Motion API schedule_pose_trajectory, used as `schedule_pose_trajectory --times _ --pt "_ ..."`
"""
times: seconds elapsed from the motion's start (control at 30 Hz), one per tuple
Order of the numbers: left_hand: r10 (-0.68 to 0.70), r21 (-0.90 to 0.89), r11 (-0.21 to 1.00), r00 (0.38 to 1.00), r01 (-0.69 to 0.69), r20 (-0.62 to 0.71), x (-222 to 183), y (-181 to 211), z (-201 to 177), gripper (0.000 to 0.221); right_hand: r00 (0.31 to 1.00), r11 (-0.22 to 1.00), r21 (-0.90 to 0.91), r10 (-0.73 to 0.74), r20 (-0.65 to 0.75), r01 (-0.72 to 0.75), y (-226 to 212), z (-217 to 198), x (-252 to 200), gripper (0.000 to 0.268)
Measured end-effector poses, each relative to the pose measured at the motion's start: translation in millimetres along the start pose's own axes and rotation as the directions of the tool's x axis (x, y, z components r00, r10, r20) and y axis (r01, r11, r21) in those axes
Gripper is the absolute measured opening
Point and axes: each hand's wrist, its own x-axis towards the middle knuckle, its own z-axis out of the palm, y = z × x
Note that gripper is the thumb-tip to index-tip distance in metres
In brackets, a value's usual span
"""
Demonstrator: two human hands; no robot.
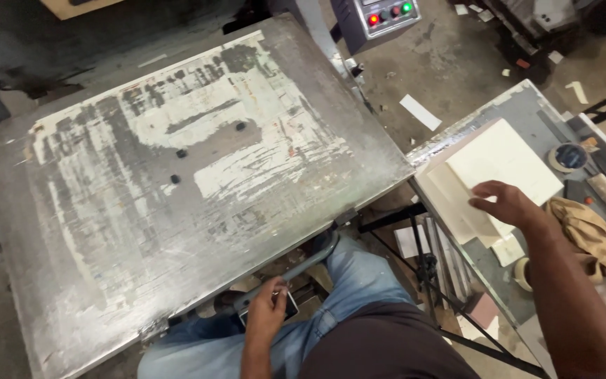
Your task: The recorder is manually feeding individual sheets of paper into an industrial die-cutting or hot stamping machine for processing.
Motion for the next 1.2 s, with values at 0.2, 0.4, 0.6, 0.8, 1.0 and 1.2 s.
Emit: schedule_pose_trajectory --times 0.2,0.4,0.6,0.8,1.0,1.2 --pt "0.182 -0.145 0.972 0.983 -0.183 -0.017 12.4 -41.5 14.9 0.034 0.897 0.968 -0.249 -0.094 -0.431 -0.018 -48.7 -21.0 -30.8 0.025" --pt "0.082 -0.547 0.836 0.976 0.043 0.202 10.0 -3.1 3.8 0.038 0.649 0.805 -0.429 -0.588 -0.483 0.410 -156.4 -11.6 -25.8 0.026" --pt "0.064 -0.861 0.489 0.979 0.141 0.196 -6.3 53.1 -14.5 0.047 0.676 0.633 -0.399 -0.735 -0.042 0.664 -316.8 72.2 -69.0 0.026" --pt "-0.101 -0.939 0.295 0.983 0.178 0.154 -14.7 34.4 10.7 0.043 0.177 0.180 -0.352 -0.983 -0.041 0.918 -344.5 132.0 -101.9 0.038" --pt "-0.105 -0.972 0.203 0.989 0.121 0.101 -17.2 35.6 25.7 0.033 0.604 0.616 0.016 -0.766 -0.219 0.787 -302.3 162.0 -109.4 0.053" --pt "-0.144 -0.918 0.345 0.977 0.196 0.154 -8.8 36.5 39.0 0.039 0.958 0.459 0.886 -0.223 0.180 -0.060 -324.7 187.4 -79.4 0.049"
